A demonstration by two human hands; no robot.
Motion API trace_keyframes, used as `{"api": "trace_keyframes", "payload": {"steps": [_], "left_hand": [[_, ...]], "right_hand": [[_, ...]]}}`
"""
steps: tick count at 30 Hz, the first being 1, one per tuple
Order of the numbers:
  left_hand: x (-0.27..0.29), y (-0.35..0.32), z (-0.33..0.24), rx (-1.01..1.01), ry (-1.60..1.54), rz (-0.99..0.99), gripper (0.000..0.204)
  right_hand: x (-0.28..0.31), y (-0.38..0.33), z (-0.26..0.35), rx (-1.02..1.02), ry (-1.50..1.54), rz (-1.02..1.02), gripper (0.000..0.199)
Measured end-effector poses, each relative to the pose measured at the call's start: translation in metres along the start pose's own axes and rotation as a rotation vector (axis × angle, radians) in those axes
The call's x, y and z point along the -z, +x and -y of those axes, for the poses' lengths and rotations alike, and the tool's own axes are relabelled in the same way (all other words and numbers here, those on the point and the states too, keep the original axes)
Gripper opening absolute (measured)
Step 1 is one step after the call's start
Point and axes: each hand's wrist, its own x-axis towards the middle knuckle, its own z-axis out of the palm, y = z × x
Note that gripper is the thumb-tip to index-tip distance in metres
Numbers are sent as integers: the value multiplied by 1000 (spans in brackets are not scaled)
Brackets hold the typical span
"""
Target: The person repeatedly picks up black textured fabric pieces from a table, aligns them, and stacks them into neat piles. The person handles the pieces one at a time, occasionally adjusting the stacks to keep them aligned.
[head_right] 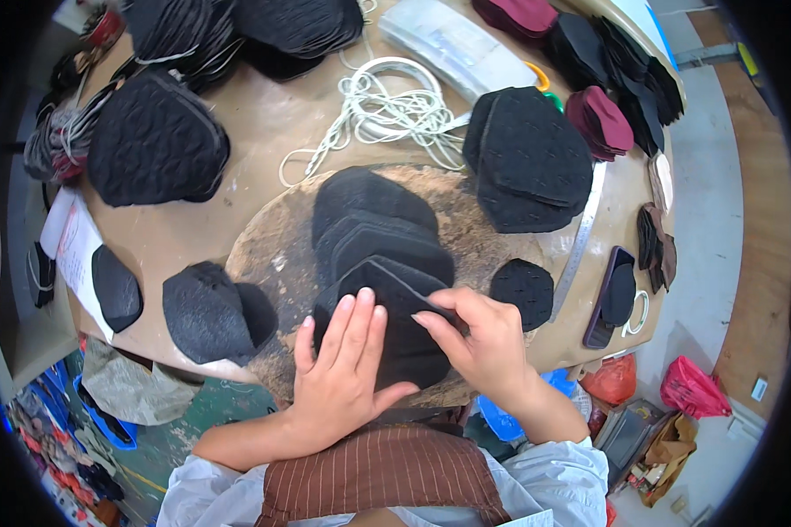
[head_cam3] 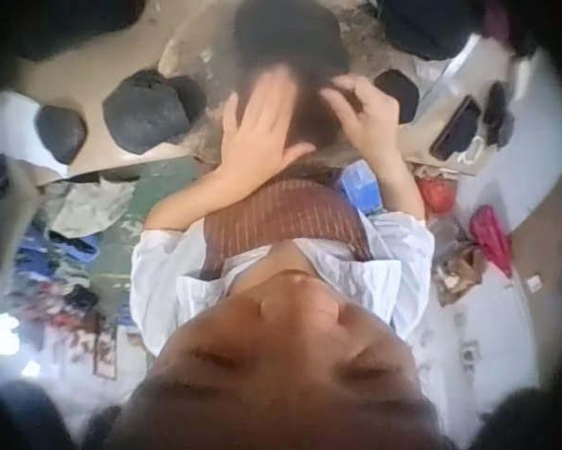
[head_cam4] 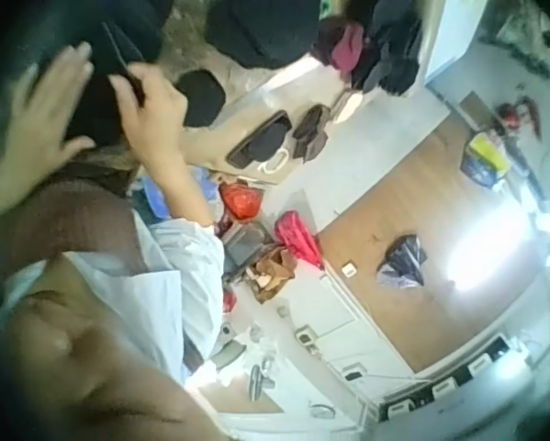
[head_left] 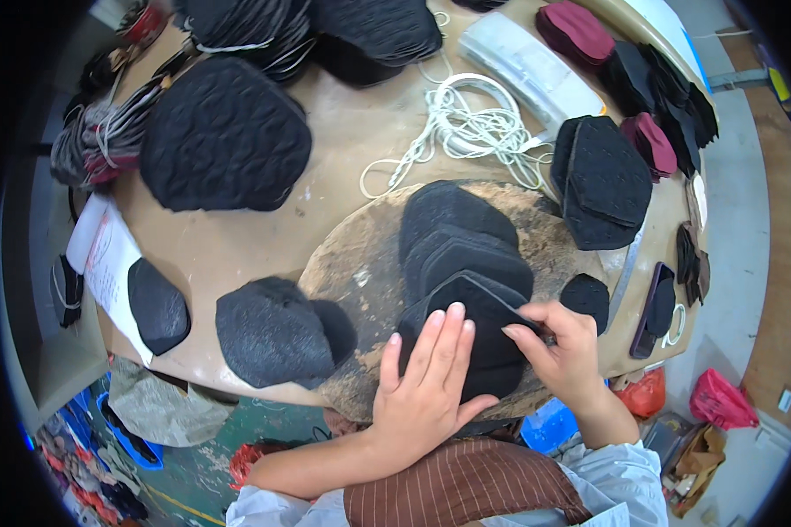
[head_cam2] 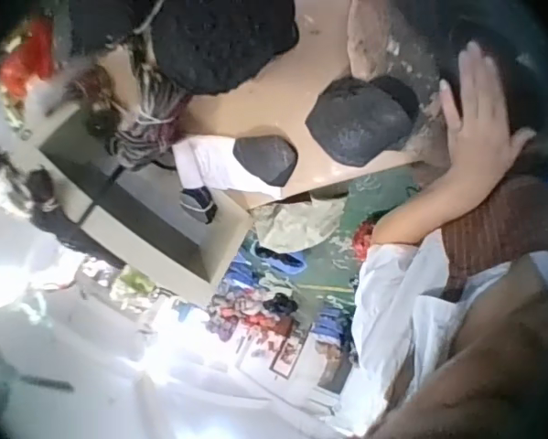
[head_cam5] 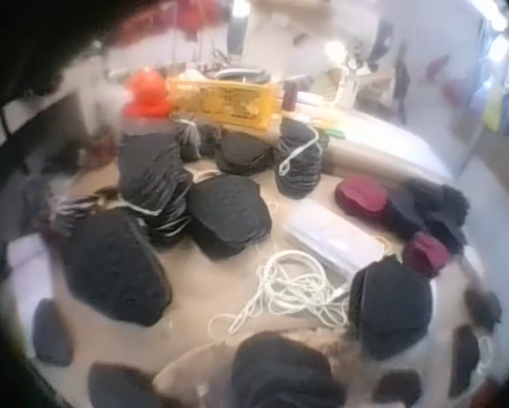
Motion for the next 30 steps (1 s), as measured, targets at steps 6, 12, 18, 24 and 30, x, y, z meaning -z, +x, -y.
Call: {"api": "trace_keyframes", "payload": {"steps": [6,12,18,24,30], "left_hand": [[6,17,-5,17,-38,25,70],[23,11,21,-17,-190,-273,67],[11,-8,7,21,-170,-201,66],[1,-28,3,3,-175,-89,68],[-9,-49,4,12,-277,-165,61]], "right_hand": [[7,18,1,-601,252,170,18],[21,-3,-4,216,101,-221,21],[96,48,-18,39,488,-591,36],[114,4,-55,-307,-235,-289,49],[65,-36,-51,-226,-411,-173,37]]}}
